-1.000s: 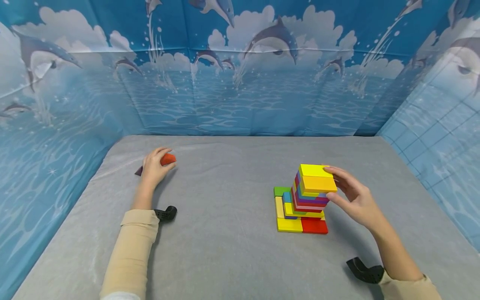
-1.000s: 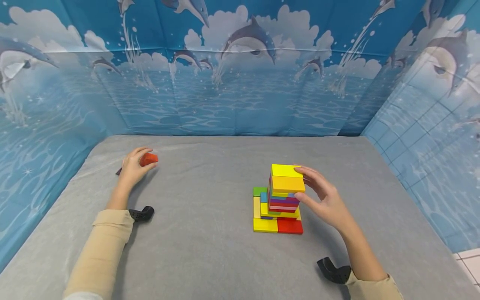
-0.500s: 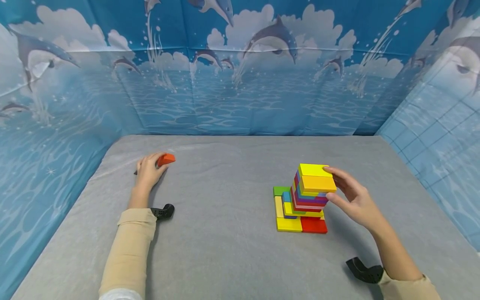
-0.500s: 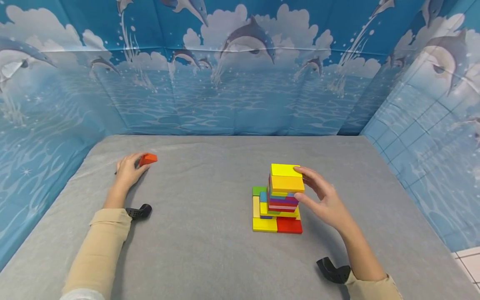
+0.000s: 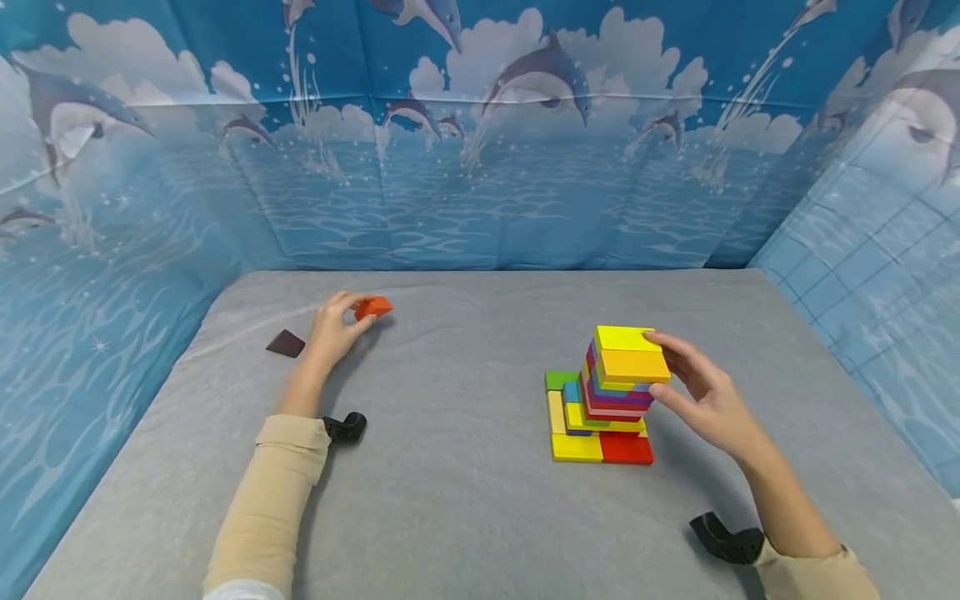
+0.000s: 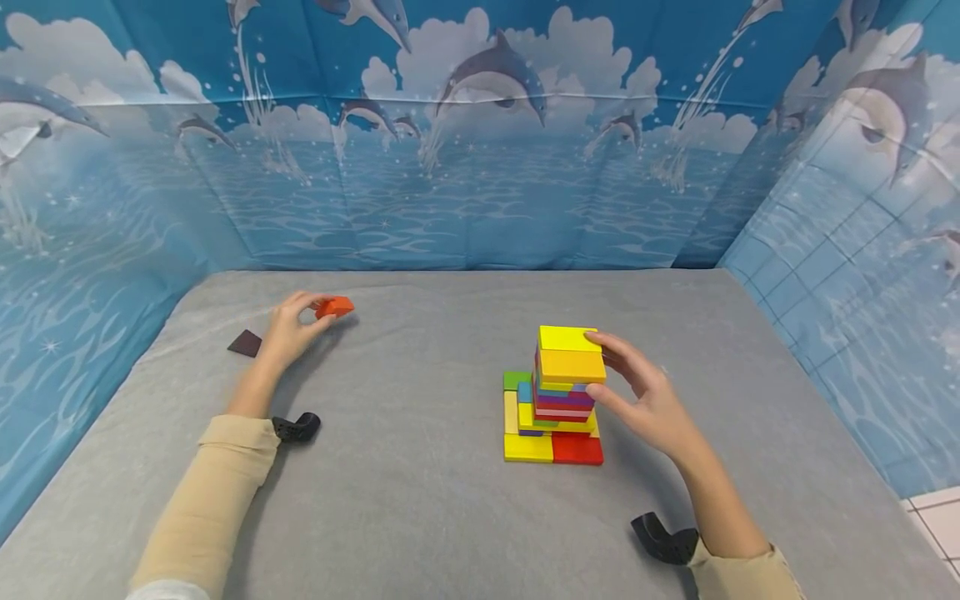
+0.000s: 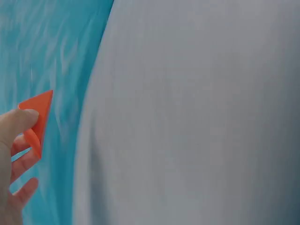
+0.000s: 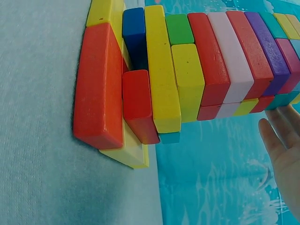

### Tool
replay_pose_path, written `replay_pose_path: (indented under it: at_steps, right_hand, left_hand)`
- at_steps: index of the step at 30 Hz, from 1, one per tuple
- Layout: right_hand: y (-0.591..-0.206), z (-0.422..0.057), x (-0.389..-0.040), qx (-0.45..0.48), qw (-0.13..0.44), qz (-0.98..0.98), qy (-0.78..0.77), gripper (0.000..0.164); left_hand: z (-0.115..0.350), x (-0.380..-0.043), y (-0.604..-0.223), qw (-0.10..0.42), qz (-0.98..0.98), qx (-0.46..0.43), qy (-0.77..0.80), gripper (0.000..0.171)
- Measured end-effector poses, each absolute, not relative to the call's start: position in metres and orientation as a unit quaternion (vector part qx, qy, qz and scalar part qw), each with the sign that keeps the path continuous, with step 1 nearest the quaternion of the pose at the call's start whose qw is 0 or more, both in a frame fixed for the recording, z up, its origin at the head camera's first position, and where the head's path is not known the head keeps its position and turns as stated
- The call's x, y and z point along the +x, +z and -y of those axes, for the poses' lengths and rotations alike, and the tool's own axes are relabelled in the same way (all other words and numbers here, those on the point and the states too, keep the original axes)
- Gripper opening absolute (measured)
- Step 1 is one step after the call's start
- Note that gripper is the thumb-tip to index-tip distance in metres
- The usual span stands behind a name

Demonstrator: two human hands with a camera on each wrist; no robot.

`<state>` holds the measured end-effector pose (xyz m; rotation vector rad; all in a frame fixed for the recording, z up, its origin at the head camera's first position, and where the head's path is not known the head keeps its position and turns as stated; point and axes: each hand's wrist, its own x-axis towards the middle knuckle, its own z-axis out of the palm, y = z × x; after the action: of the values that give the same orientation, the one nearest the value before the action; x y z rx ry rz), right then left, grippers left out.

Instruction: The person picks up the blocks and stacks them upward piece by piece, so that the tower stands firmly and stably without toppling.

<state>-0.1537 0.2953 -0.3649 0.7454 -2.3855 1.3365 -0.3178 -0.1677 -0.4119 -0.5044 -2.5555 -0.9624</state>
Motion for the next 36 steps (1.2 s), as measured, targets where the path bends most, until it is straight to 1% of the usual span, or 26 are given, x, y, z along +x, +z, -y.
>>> replay_pose_path:
  at_steps: [8,14,19,23,29,32,36]
  right_hand:
    - [-0.366,-0.295,-0.155,0.262,0.157,0.829,0.467,0.063]
    - [-0.367,-0.293,-0.155,0.256,0.157,0.831,0.468,0.062]
    - [-0.367,-0.292,-0.154,0.234,0.150,0.831,0.482,0.061]
    - [-0.367,-0.291,-0.153,0.233,0.145,0.827,0.491,0.060]
    - [-0.368,-0.292,-0.153,0.240,0.141,0.815,0.508,0.061]
    - [-0.369,-0.293,-0.154,0.253,0.140,0.811,0.509,0.064]
    - [-0.369,-0.295,-0.155,0.262,0.132,0.796,0.529,0.073]
  left_hand:
    - [0.083,-0.300,-0.367,0.186,0.831,-0.324,-0.412,0.030]
    - [0.026,-0.275,-0.338,0.183,0.762,-0.415,-0.462,0.029]
    - [-0.015,-0.252,-0.320,0.166,0.720,-0.478,-0.475,0.030]
    - [-0.039,-0.240,-0.312,0.145,0.716,-0.497,-0.469,0.030]
    - [-0.061,-0.236,-0.312,0.113,0.736,-0.497,-0.446,0.031]
    - [-0.067,-0.234,-0.315,0.099,0.741,-0.496,-0.442,0.031]
    - [-0.073,-0.233,-0.316,0.085,0.740,-0.497,-0.444,0.032]
